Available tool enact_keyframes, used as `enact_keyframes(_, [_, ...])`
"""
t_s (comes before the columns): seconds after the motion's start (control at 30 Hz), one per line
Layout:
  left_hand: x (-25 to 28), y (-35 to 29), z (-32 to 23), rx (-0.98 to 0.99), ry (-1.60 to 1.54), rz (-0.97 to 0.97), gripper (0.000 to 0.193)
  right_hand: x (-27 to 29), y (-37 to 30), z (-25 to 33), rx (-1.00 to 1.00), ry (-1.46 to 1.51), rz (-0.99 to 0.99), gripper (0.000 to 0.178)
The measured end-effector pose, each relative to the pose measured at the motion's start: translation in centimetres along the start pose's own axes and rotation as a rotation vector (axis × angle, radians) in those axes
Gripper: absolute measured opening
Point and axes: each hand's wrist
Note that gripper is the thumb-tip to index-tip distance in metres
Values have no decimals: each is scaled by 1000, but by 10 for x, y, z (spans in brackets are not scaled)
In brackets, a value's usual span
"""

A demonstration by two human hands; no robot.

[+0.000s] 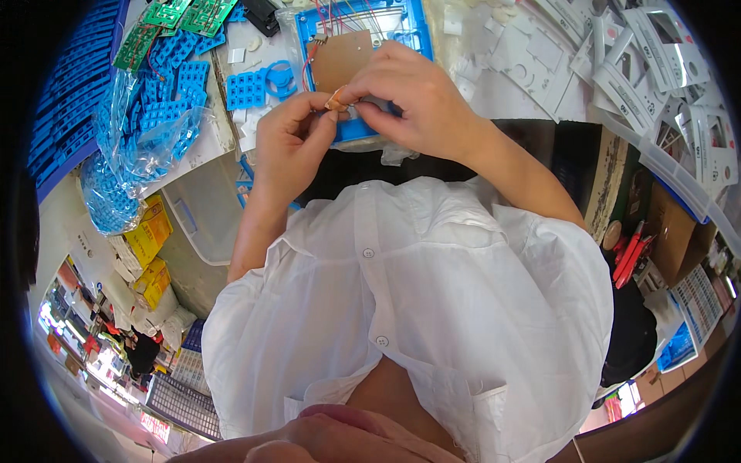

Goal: Assemble and test blue toy electronic calculators by installing circuit boards and fastening components.

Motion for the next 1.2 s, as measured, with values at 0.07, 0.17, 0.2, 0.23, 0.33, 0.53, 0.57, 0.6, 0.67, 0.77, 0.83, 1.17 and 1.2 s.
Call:
enact_keyframes(0.07, [2, 0, 2, 16, -25, 20, 8, 0, 0, 0, 7, 3, 0, 29])
enact_keyframes(0.17, [3, -2, -5, 90, -83, 50, 8, 1, 0, -1, 18, 7, -8, 29])
enact_keyframes(0.2, [3, -2, -5, 69, -93, 48, 8, 1, 0, -2, 19, 7, -9, 29])
enact_keyframes(0.23, [3, -2, -4, 49, -103, 45, 8, 1, 0, -2, 20, 7, -10, 29])
enact_keyframes(0.33, [0, -2, 0, 32, -168, 14, 7, 0, 3, -3, 52, -17, -53, 27])
enact_keyframes(0.53, [3, -1, 4, 26, -144, 12, 7, 0, 2, -2, 44, -13, -46, 26])
enact_keyframes(0.57, [3, -1, 4, 28, -139, 14, 7, 0, 2, -2, 43, -11, -46, 26])
enact_keyframes(0.6, [3, -1, 4, 31, -134, 15, 7, 0, 2, -2, 41, -9, -46, 26])
enact_keyframes(0.67, [4, -1, 3, 46, -144, 14, 7, 1, 2, -2, 24, 6, -29, 26])
enact_keyframes(0.77, [0, 0, 3, 11, -170, 5, 7, 3, 1, 1, -5, 33, 2, 25])
enact_keyframes(0.83, [-2, 1, 1, 2, -224, 4, 7, 3, 1, 0, -1, 39, 0, 23])
enact_keyframes(1.17, [5, -1, 0, 19, -134, 53, 9, 4, -1, 1, -44, 15, 11, 22])
enact_keyframes(1.2, [5, -1, -2, 22, -135, 49, 9, 3, -1, 1, -45, 24, 2, 22])
Point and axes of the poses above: each hand's wrist, its own y-axis towards the middle knuckle, its own x-axis out of the back of the hand, z = x × y, and after that the axes turned 9 degrees about z, right-handed
